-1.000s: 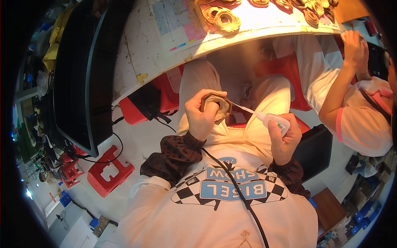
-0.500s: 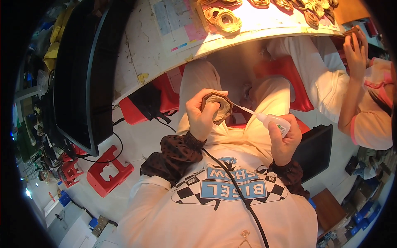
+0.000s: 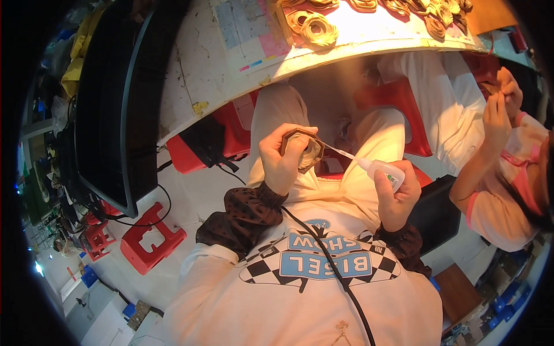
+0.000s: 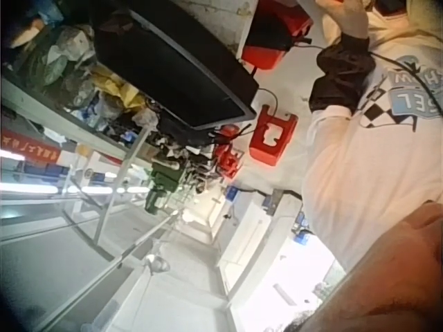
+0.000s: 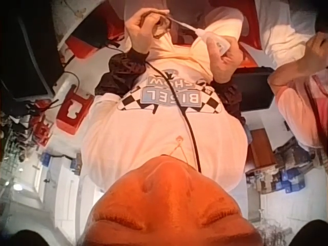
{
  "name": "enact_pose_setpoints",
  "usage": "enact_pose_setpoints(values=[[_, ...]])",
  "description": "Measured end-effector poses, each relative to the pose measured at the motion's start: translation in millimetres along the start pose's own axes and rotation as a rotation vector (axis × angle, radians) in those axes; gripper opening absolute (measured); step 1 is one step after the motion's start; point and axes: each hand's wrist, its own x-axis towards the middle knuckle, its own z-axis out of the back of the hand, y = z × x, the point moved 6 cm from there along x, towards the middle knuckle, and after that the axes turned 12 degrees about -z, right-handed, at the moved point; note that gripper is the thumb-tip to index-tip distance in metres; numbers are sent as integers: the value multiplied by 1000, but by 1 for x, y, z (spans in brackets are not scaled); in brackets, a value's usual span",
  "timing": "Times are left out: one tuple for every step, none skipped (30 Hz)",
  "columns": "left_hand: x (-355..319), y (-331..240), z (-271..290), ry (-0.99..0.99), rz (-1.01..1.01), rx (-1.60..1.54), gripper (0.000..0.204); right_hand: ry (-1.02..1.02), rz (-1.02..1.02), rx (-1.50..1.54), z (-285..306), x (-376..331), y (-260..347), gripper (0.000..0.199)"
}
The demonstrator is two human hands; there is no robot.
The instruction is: The person assembles small circular components by applying glue from a glue bottle to them and joining them together by hand.
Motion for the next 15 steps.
enact_pose_setpoints(values=[[0,1,0,-3,3,2,19,1,0,0,0,0,0,13],[0,1,1,-6,6,5,20,0,5,3,0,0,0,13],[0,1,1,-6,5,5,20,-2,9,6,0,0,0,13],[1,1,1,-12,10,0,20,-2,9,6,0,0,0,13],[1,1,1,-19,14,-5,20,0,6,5,-1,0,0,13],[1,1,1,-19,14,-5,20,3,3,2,0,0,-1,13],[1,1,1,-23,18,-6,20,4,3,2,-1,0,0,13],[1,1,2,-27,21,-7,20,3,6,0,-1,0,0,13],[1,1,2,-27,21,-7,20,2,9,-3,-1,0,1,13],[1,1,2,-25,29,-7,20,1,9,-3,-1,0,1,13],[1,2,3,-23,37,-7,21,1,3,-5,0,-1,0,13],[1,2,3,-23,37,-7,21,1,-3,-7,0,-1,-1,14],[2,2,3,-30,20,-5,20,2,-2,-6,-1,-1,-1,14],[2,1,3,-37,3,-4,20,0,7,-8,-1,0,0,14],[2,1,3,-37,3,-5,20,-3,15,-10,-1,0,1,14]])
